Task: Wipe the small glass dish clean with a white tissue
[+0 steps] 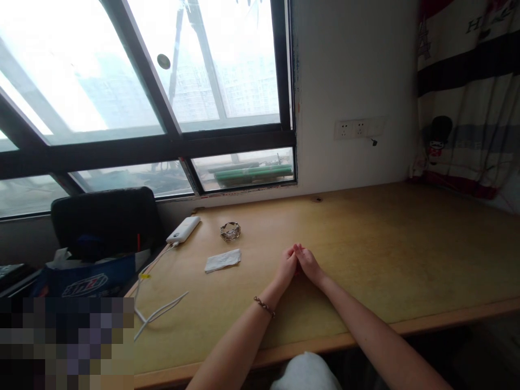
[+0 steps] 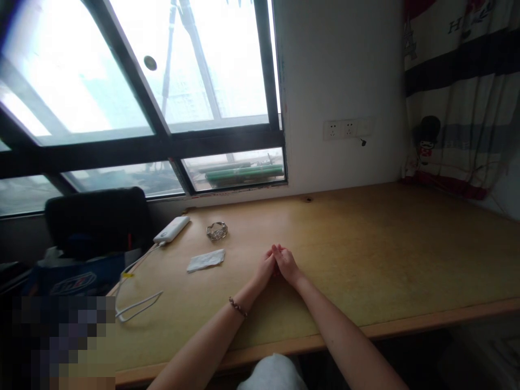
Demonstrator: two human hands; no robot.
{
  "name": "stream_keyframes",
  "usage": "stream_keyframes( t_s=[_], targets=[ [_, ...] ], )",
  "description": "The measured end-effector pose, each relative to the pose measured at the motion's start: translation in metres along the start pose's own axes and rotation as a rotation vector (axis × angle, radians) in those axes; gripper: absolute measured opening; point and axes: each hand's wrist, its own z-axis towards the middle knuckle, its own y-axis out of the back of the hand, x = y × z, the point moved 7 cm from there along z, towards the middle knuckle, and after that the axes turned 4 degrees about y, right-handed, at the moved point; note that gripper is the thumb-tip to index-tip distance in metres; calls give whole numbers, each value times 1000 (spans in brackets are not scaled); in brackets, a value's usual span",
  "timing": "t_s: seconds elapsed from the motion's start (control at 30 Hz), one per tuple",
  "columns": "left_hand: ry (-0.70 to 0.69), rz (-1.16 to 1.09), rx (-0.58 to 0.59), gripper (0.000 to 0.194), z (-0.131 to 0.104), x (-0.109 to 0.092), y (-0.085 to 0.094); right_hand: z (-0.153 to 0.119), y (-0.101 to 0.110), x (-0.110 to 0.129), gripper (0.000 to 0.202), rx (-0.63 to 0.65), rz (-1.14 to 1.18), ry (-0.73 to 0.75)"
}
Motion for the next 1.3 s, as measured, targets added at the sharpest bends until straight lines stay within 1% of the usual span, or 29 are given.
stream_keyframes(
  t_s=[0.07,0.17,0.3,0.4,0.57,0.8,0.9,1.07,1.17,1.3],
  targets=[
    [9,17,38,46,3,3,-3,1,2,0,60,-13,-76,27],
    [-6,35,64,46,7,7,-5,1,6,5,63,-34,-218,107],
    [-77,56,74,47,6,6,-6,-2,10,18,60,-67,-368,209],
    [-112,66,52,46,4,5,-5,-4,10,25,57,-73,-422,249],
    [-164,103,8,42,-1,0,-3,-6,9,28,57,-74,-461,251],
    [-275,163,3,41,-5,-14,-3,-8,12,27,54,-129,-551,229],
    [-277,176,16,39,-5,-14,-4,-7,13,28,51,-138,-629,229],
    [-285,208,-67,36,-1,-11,2,-6,15,30,42,-167,-741,232],
    [-301,214,-57,35,-1,-10,2,-5,17,30,38,-192,-780,223],
    [-296,233,-54,35,-3,-13,0,-4,19,28,38,-193,-801,212]
  ],
)
